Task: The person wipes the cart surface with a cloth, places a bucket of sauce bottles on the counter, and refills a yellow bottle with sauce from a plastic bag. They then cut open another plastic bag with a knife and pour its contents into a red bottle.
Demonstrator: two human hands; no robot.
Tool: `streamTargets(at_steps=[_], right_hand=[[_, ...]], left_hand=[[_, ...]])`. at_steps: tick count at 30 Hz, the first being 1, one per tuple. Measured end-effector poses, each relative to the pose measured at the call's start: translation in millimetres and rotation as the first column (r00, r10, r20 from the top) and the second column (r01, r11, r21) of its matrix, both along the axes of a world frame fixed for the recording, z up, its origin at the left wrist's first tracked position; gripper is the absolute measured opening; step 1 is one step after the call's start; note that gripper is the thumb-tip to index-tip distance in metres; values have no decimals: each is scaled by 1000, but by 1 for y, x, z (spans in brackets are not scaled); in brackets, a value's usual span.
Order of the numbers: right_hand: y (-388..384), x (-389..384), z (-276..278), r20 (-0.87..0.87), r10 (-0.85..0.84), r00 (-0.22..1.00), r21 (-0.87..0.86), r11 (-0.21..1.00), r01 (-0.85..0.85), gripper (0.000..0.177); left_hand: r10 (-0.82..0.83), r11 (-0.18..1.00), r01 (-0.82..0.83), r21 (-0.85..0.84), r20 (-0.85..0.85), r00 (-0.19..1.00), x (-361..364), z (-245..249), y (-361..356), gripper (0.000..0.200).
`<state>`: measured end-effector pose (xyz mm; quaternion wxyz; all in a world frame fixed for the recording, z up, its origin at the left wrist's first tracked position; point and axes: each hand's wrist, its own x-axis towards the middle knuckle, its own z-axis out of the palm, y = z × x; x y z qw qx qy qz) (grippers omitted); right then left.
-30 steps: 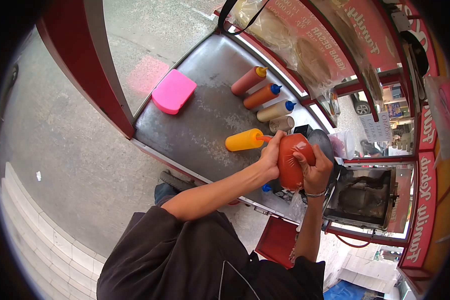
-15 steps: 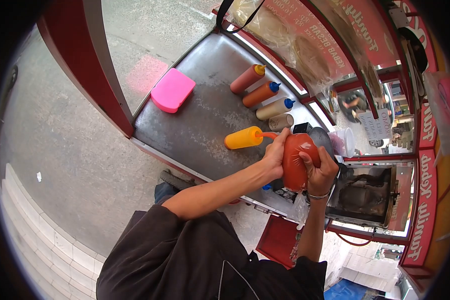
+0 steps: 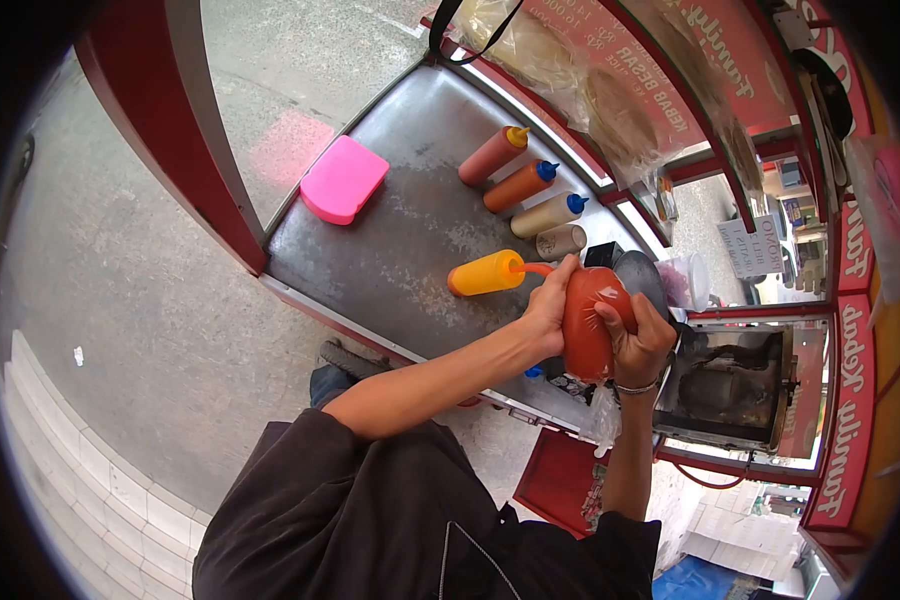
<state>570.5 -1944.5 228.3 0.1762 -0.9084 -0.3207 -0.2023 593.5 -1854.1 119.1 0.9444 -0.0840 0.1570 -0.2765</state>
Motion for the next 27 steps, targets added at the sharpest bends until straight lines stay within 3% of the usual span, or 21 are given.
streamTargets(at_steps=[27], right_hand=[[-13,4,-15,128,107,986,-42,994,-103,37]], left_hand=[[-10,998,12,68,-29,1000,-5,-1,1,40]])
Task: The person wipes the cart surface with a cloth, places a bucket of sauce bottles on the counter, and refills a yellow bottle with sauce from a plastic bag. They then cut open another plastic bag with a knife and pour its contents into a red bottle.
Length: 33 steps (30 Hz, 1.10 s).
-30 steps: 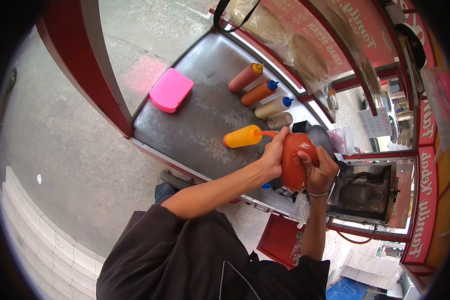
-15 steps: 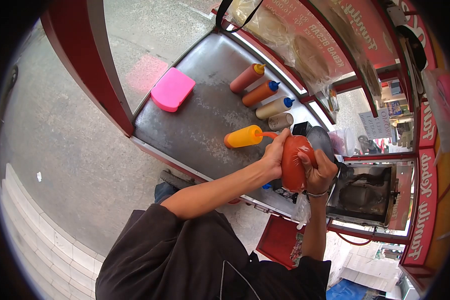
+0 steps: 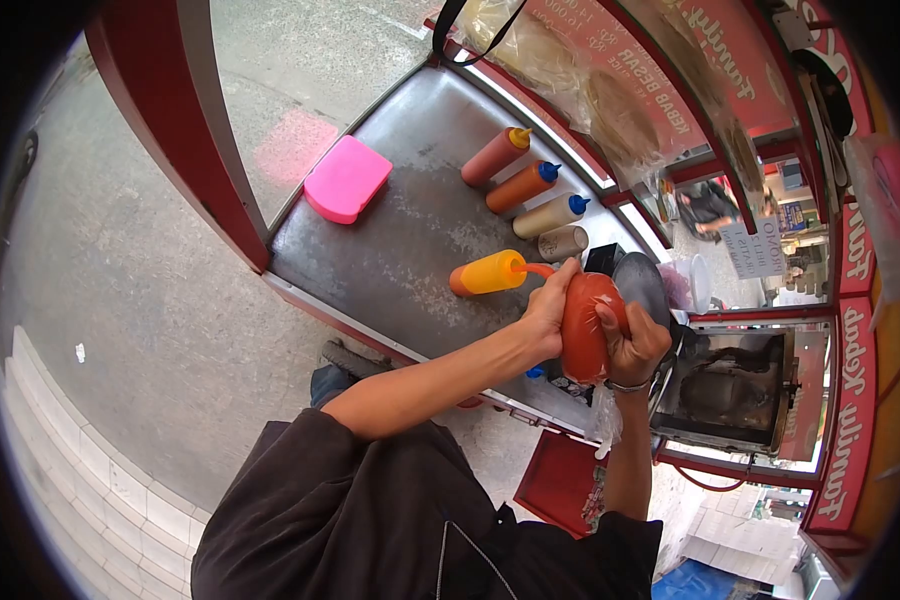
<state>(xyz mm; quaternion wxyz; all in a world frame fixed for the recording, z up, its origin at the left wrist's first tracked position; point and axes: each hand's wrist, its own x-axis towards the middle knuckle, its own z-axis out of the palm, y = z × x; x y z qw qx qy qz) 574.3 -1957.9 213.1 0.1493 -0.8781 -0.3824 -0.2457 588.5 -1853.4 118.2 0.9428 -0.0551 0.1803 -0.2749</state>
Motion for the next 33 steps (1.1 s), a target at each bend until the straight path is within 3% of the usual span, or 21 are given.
streamTargets(at_steps=[19,33], right_hand=[[7,-4,0,77,27,997,56,998,-32,39],[8,-1,-15,48,10,999,85,996,-14,37]], left_hand=[[-11,999,12,-33,35,999,-3,6,1,40],[6,999,-3,45,-69,998,-2,-2,1,33]])
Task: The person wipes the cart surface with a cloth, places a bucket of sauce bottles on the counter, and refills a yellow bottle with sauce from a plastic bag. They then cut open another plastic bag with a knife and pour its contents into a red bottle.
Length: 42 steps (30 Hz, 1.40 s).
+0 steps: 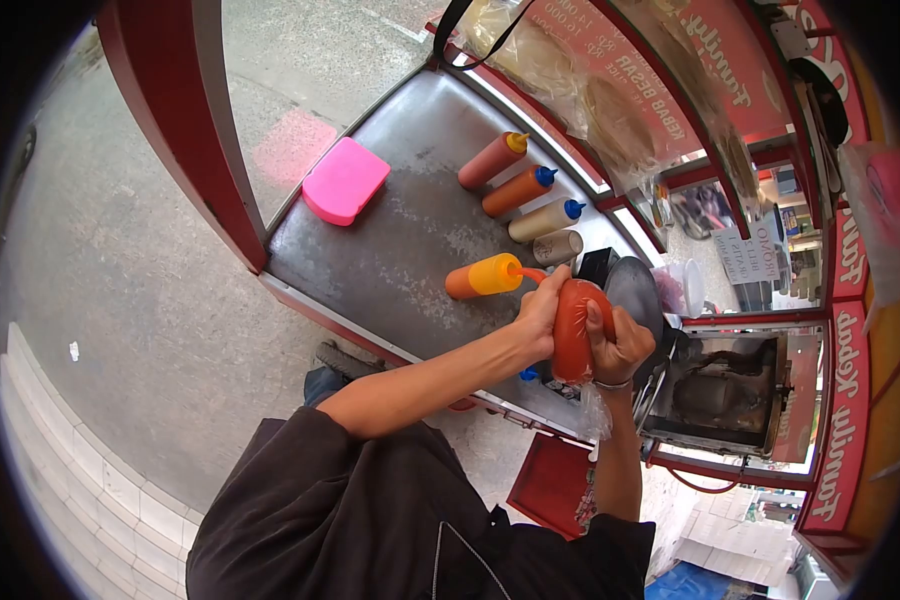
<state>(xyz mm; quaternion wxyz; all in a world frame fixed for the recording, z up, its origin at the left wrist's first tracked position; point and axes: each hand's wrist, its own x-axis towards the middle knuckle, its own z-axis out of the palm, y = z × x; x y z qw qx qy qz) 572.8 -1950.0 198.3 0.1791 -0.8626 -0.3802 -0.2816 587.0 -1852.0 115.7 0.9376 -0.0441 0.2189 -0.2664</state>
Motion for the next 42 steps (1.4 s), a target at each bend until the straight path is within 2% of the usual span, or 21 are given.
streamTargets(at_steps=[14,35,37,42], right_hand=[[0,4,-13,1,-20,1000,10,1000,20,31],[-1,9,-28,-45,-7,999,69,998,10,34],[0,13,-34,-17,24,1000,132,991,-21,41],[1,14,-37,-22,8,1000,146,989,-5,41]], left_hand=[[42,998,-40,49,-29,999,8,-13,-6,26],[42,996,-37,78,-60,997,8,-17,-5,30],[46,996,-41,77,-67,997,8,-17,-5,30],[51,991,-39,127,-95,994,7,-14,-1,31]])
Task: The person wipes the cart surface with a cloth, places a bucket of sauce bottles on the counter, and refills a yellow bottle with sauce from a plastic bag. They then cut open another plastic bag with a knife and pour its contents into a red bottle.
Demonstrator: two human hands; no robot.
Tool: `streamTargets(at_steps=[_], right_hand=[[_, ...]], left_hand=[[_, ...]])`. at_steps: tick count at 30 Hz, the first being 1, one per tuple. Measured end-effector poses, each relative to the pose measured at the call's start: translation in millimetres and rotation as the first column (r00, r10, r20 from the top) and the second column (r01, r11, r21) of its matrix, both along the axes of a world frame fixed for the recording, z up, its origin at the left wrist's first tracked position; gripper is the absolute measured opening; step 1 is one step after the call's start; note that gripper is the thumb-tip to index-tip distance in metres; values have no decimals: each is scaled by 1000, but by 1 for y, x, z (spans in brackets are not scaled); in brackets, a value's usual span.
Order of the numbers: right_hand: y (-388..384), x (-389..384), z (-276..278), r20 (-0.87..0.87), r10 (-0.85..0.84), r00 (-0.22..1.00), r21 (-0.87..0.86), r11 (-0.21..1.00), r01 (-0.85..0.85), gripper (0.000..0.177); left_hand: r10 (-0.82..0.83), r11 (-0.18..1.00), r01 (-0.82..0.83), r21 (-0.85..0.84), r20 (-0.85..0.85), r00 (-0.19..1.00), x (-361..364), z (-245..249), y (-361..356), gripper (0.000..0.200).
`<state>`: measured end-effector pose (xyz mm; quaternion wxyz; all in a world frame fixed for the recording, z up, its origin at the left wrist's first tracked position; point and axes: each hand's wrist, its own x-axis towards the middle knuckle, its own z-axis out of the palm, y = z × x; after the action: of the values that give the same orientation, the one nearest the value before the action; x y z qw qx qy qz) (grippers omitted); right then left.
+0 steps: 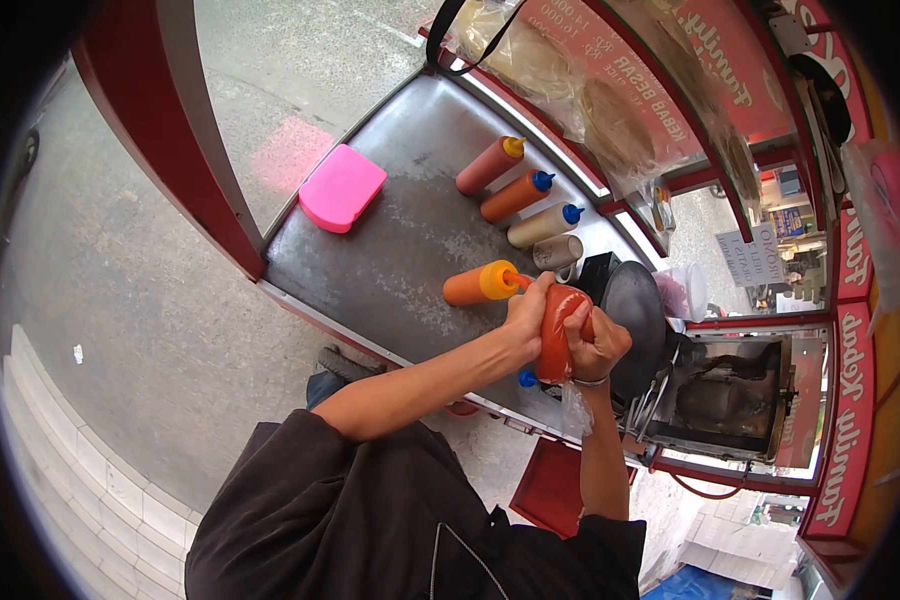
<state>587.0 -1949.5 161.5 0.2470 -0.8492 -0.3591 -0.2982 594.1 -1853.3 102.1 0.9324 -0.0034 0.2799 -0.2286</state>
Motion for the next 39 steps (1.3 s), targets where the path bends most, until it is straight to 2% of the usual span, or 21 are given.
streamTargets(at_steps=[12,19,35,38,39], right_hand=[[-4,4,-10,13,7,1000,3,1000,-7,41],[-4,3,-10,-13,8,1000,20,1000,-8,42],[-3,4,-19,-22,6,1000,52,999,-5,38],[-2,2,-18,-30,-4,1000,64,998,6,39],[-1,0,-16,-88,-15,996,70,997,21,39]], left_hand=[[22,997,-21,80,-20,1000,1,-3,-3,33],[24,998,-22,64,-30,999,0,-5,-4,35],[61,986,-61,158,8,998,-2,-7,-2,28],[68,987,-71,144,25,997,-1,-13,-4,28],[73,987,-77,140,35,997,-1,-15,-5,28]])
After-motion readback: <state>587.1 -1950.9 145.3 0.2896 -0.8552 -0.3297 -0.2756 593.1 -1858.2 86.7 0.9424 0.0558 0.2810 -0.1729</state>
